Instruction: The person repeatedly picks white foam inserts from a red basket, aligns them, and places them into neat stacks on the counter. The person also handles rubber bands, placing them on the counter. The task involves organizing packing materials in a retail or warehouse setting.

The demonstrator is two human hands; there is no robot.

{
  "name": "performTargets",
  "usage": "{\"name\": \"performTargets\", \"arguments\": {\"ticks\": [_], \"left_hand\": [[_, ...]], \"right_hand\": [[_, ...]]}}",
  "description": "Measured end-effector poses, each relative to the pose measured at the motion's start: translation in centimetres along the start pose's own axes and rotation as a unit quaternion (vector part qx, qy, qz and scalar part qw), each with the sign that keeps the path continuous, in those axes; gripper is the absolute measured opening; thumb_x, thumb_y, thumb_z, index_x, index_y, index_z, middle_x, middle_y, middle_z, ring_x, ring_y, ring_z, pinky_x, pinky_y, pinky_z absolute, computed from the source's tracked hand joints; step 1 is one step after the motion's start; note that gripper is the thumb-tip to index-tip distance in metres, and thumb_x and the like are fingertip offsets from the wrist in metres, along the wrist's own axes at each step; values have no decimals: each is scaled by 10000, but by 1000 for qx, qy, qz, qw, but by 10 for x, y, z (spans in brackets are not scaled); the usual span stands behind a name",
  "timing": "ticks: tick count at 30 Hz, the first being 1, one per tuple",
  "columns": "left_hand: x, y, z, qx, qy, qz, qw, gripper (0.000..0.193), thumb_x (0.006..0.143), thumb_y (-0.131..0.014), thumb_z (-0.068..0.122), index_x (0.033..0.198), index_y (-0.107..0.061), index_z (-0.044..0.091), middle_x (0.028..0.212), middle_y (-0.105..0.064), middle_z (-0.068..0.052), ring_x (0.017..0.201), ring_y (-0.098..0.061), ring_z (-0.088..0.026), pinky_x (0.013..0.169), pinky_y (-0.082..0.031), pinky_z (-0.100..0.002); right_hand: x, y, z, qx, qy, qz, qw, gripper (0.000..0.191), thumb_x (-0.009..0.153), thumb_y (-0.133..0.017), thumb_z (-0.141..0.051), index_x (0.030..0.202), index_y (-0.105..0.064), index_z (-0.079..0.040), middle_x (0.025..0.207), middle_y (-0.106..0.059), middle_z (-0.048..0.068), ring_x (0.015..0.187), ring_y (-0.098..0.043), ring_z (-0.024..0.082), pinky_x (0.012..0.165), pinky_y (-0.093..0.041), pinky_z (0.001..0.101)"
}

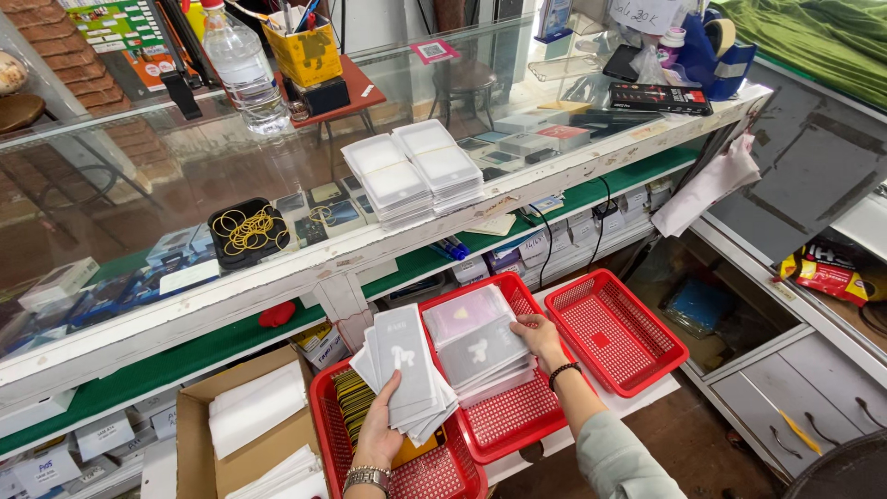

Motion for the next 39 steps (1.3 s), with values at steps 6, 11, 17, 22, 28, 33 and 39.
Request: {"name": "performTargets", "arguments": {"ticks": [6,11,17,22,28,33,39], "left_hand": [[0,-3,-1,12,-4,-21,1000,655,834,-755,285,1377,-564,-29,1277,-662,-197,1160,-662,-345,974,-559,-451],[-1,2,3,11,-4,-2,1000,673,822,-763,277,1388,-552,-19,1289,-656,-192,1177,-654,-342,987,-554,-456],[-9,-15,3,43,-11,3,999,770,854,-693,462,1445,-495,11,1372,-615,-215,1252,-615,-345,1032,-515,-470],[-18,-46,-10,28,0,-30,999,875,832,-595,635,1487,-468,70,1430,-581,-212,1293,-591,-342,1057,-490,-506],[-5,-75,-42,97,31,-99,990,806,831,-722,449,1484,-444,67,1441,-591,-207,1316,-595,-334,1094,-490,-497],[4,-95,-35,235,-36,-101,966,747,830,-752,328,1468,-475,56,1395,-638,-153,1300,-614,-281,1058,-513,-444],[11,-147,9,444,-225,-119,859,747,837,-777,278,1458,-437,37,1405,-632,-143,1287,-628,-227,1058,-504,-358]], "right_hand": [[-12,-10,-7,-168,89,-5,982,656,712,-883,-208,1255,-574,-6,1032,-741,165,916,-756,263,811,-612,361],[-16,9,-23,-290,122,61,947,548,854,-775,-332,1280,-606,-32,1043,-749,200,914,-757,307,856,-571,393],[-23,20,-82,-141,210,4,967,331,915,-705,-265,1135,-697,-18,965,-785,130,896,-756,218,815,-586,351],[-39,-5,-122,-80,219,-119,965,379,854,-767,-250,1158,-690,-36,980,-761,98,874,-733,179,779,-592,315],[-64,-50,-88,-54,236,-85,967,637,836,-781,-229,1366,-482,-43,1260,-597,115,1101,-653,218,860,-608,364],[-72,-52,-40,-19,5,-207,978,711,897,-715,-222,1521,-410,-74,1413,-596,147,1280,-578,256,1035,-491,427],[-72,-41,-68,94,201,-201,954,642,910,-680,-60,1488,-403,-45,1400,-600,146,1302,-565,217,1096,-459,354]]}}
Point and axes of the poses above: each hand's wrist, its own x-axis towards the middle knuckle, its own y-axis out of the back of the hand, z = x × y, the point moved 4 cm from there along x, towards the middle knuckle
